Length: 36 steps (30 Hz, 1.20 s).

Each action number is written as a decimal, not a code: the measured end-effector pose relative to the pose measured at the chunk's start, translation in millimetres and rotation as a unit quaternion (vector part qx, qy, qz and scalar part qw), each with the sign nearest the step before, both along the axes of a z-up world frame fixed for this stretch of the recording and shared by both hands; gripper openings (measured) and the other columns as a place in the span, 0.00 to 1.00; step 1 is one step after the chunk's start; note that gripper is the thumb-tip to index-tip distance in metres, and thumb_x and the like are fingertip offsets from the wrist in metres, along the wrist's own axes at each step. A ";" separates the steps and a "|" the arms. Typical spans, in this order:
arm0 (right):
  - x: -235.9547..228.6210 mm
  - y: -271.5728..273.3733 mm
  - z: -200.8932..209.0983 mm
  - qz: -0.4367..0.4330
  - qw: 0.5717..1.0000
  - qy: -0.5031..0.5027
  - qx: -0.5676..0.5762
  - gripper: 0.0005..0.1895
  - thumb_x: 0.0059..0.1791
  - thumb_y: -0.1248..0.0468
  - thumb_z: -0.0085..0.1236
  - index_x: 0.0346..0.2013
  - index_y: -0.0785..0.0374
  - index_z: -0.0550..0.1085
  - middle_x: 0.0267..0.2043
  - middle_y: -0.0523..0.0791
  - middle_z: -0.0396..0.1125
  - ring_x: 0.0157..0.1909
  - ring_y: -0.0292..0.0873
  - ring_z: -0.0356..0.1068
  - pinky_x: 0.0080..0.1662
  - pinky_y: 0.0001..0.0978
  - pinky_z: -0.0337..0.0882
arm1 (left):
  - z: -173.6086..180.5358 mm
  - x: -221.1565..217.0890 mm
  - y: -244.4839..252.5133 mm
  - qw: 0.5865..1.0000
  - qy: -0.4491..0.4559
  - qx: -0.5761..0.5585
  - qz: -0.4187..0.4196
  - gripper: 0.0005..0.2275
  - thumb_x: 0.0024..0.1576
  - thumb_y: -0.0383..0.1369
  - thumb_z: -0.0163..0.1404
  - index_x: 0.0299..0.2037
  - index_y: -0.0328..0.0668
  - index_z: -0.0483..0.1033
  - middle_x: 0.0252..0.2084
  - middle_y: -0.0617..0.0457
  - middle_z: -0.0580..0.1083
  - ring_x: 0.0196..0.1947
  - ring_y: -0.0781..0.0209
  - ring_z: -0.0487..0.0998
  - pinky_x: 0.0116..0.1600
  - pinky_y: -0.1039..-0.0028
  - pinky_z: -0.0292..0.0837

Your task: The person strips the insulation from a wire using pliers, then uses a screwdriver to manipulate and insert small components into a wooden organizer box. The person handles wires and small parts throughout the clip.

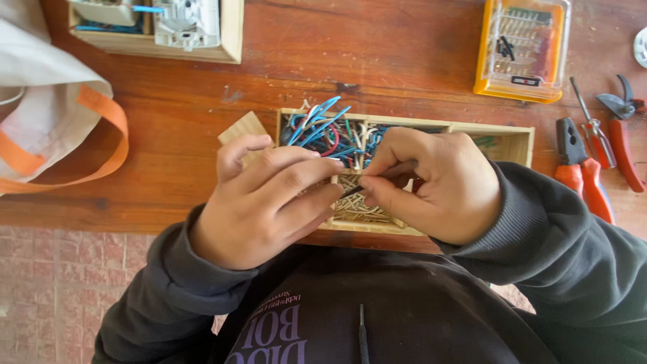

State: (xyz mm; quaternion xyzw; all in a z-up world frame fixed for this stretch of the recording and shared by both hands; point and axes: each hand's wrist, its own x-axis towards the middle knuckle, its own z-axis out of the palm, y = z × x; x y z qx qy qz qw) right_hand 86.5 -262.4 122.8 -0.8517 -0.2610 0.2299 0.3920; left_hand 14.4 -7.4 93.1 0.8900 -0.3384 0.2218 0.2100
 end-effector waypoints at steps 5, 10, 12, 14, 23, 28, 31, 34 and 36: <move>-6.0 15.0 -7.3 -0.020 0.997 0.057 0.043 0.06 0.53 0.65 0.64 0.33 0.57 0.76 0.26 0.39 0.79 0.29 0.30 0.84 0.31 0.18 0.80 | -9.4 -16.9 -2.7 0.998 -0.036 0.001 0.053 0.06 0.72 0.29 0.60 0.42 0.57 0.84 0.57 0.66 0.80 0.57 0.63 0.81 0.71 0.63 0.50; -10.3 20.8 -10.2 -0.079 0.989 0.124 0.014 0.05 0.52 0.63 0.65 0.33 0.57 0.77 0.24 0.40 0.82 0.27 0.31 0.84 0.31 0.20 0.81 | -13.2 -24.1 -4.8 0.993 -0.079 0.018 0.087 0.08 0.73 0.30 0.58 0.40 0.57 0.83 0.56 0.67 0.81 0.54 0.66 0.83 0.71 0.64 0.50; -9.8 20.1 -10.9 -0.107 0.980 0.162 0.035 0.05 0.53 0.63 0.65 0.36 0.58 0.76 0.25 0.44 0.83 0.21 0.32 0.74 0.25 0.22 0.73 | -11.8 -26.3 -5.0 0.993 -0.046 0.002 0.107 0.08 0.72 0.32 0.58 0.39 0.55 0.82 0.57 0.65 0.81 0.55 0.64 0.83 0.72 0.63 0.48; -9.4 14.2 -13.8 -0.104 0.981 0.153 0.063 0.05 0.54 0.65 0.64 0.36 0.59 0.75 0.25 0.44 0.81 0.27 0.35 0.80 0.28 0.22 0.76 | -15.2 -27.7 -4.5 0.993 -0.012 -0.020 0.114 0.06 0.71 0.32 0.59 0.39 0.54 0.83 0.57 0.61 0.81 0.55 0.60 0.82 0.71 0.60 0.47; -24.1 -5.5 -17.7 -0.034 0.993 -0.011 0.108 0.09 0.48 0.68 0.73 0.35 0.61 0.77 0.42 0.46 0.83 0.39 0.34 0.82 0.42 0.20 0.81 | -32.3 -30.8 5.4 0.875 0.318 -0.348 0.112 0.07 0.69 0.35 0.53 0.47 0.51 0.85 0.45 0.58 0.69 0.48 0.62 0.73 0.61 0.68 0.66; -25.8 -1.4 -24.6 0.108 0.960 -0.226 0.128 0.03 0.56 0.73 0.58 0.43 0.68 0.72 0.46 0.53 0.77 0.48 0.52 0.81 0.53 0.41 0.80 | -32.4 -29.7 2.6 0.815 0.376 -0.431 0.096 0.09 0.69 0.33 0.51 0.47 0.46 0.85 0.48 0.52 0.77 0.53 0.63 0.77 0.63 0.73 0.70; -24.0 -2.4 -28.6 0.186 0.918 -0.332 0.115 0.11 0.60 0.72 0.48 0.56 0.71 0.75 0.47 0.54 0.75 0.45 0.55 0.77 0.52 0.46 0.79 | -28.6 -28.6 2.9 0.819 0.374 -0.428 0.081 0.08 0.68 0.29 0.49 0.46 0.42 0.84 0.44 0.51 0.81 0.47 0.61 0.80 0.58 0.72 0.74; -25.9 -2.8 -29.5 0.153 0.949 -0.262 0.083 0.16 0.61 0.70 0.46 0.63 0.65 0.74 0.48 0.51 0.74 0.44 0.54 0.75 0.51 0.44 0.74 | -30.5 -31.3 4.1 0.802 0.391 -0.442 0.090 0.07 0.68 0.30 0.52 0.48 0.41 0.83 0.47 0.52 0.83 0.49 0.63 0.82 0.58 0.75 0.76; -24.5 -0.6 -25.9 0.147 0.974 -0.151 0.083 0.15 0.60 0.70 0.45 0.58 0.66 0.75 0.53 0.50 0.76 0.52 0.51 0.78 0.57 0.40 0.75 | -30.7 -32.4 3.8 0.764 0.426 -0.474 0.099 0.07 0.67 0.30 0.53 0.49 0.39 0.83 0.45 0.50 0.84 0.46 0.66 0.85 0.55 0.80 0.80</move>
